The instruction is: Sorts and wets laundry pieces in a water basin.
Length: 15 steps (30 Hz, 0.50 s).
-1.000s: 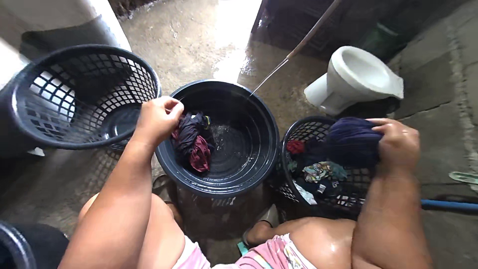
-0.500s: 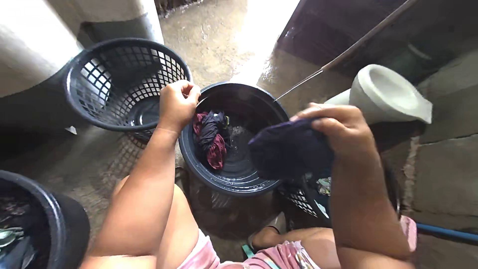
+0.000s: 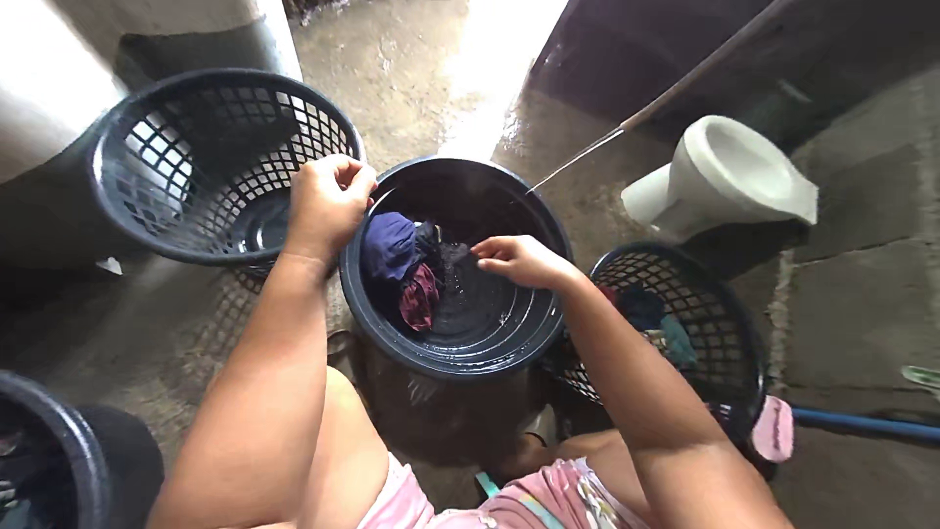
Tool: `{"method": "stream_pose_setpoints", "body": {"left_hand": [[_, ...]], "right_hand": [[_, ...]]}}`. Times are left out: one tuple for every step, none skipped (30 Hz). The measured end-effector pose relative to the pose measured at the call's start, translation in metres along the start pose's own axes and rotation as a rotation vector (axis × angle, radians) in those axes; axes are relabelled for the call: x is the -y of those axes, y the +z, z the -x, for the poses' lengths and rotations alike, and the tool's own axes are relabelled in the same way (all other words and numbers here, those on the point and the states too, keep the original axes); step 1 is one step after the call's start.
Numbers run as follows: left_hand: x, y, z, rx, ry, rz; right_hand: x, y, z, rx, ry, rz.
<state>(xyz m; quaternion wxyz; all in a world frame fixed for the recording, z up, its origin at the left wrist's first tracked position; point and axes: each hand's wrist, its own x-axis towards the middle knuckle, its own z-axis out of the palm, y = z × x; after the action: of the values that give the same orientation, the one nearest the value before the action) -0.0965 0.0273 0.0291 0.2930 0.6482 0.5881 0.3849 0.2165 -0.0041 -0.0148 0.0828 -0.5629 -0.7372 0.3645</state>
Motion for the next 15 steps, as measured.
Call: {"method": "stream_pose_setpoints", "body": {"left_hand": [[0.001, 0.002, 0.000, 0.015, 0.009, -0.005], [0.001, 0.004, 0.000, 0.034, 0.020, -0.009], [0.001, 0.005, 0.000, 0.048, 0.028, -0.025], [0.000, 0.007, 0.000, 0.062, 0.030, -0.044], [-0.002, 0.009, 0.001, 0.076, 0.034, -0.061], [-0.004, 0.011, 0.002, 0.089, 0.039, -0.076], [-0.006, 0.013, 0.004, 0.101, 0.044, -0.090], [-0.009, 0.016, 0.005, 0.112, 0.048, -0.107], [-0.011, 0.019, 0.006, 0.123, 0.053, -0.125], [-0.013, 0.022, 0.008, 0.135, 0.060, -0.145], [-0.014, 0.025, 0.008, 0.146, 0.068, -0.169], [-0.015, 0.028, 0.008, 0.155, 0.079, -0.188], [-0.015, 0.032, 0.009, 0.161, 0.086, -0.201], [-0.016, 0.035, 0.008, 0.167, 0.089, -0.209], [-0.016, 0.039, 0.007, 0.174, 0.090, -0.217]], "right_hand": [[-0.016, -0.008, 0.020, -0.038, 0.034, -0.010], [-0.034, -0.019, 0.041, -0.095, 0.079, -0.030], [-0.053, -0.031, 0.063, -0.160, 0.134, -0.049], [-0.072, -0.043, 0.085, -0.223, 0.201, -0.064], [-0.090, -0.055, 0.108, -0.277, 0.279, -0.086], [-0.106, -0.066, 0.131, -0.325, 0.362, -0.129], [-0.121, -0.075, 0.152, -0.367, 0.446, -0.185], [-0.135, -0.081, 0.172, -0.419, 0.523, -0.245], [-0.149, -0.084, 0.189, -0.467, 0.590, -0.296], [-0.163, -0.083, 0.203, -0.516, 0.660, -0.342], [-0.179, -0.081, 0.214, -0.565, 0.737, -0.383], [-0.197, -0.076, 0.222, -0.601, 0.816, -0.409], [-0.216, -0.069, 0.228, -0.618, 0.888, -0.417], [-0.236, -0.061, 0.233, -0.602, 0.951, -0.392], [-0.256, -0.053, 0.237, -0.555, 1.003, -0.333]]}}
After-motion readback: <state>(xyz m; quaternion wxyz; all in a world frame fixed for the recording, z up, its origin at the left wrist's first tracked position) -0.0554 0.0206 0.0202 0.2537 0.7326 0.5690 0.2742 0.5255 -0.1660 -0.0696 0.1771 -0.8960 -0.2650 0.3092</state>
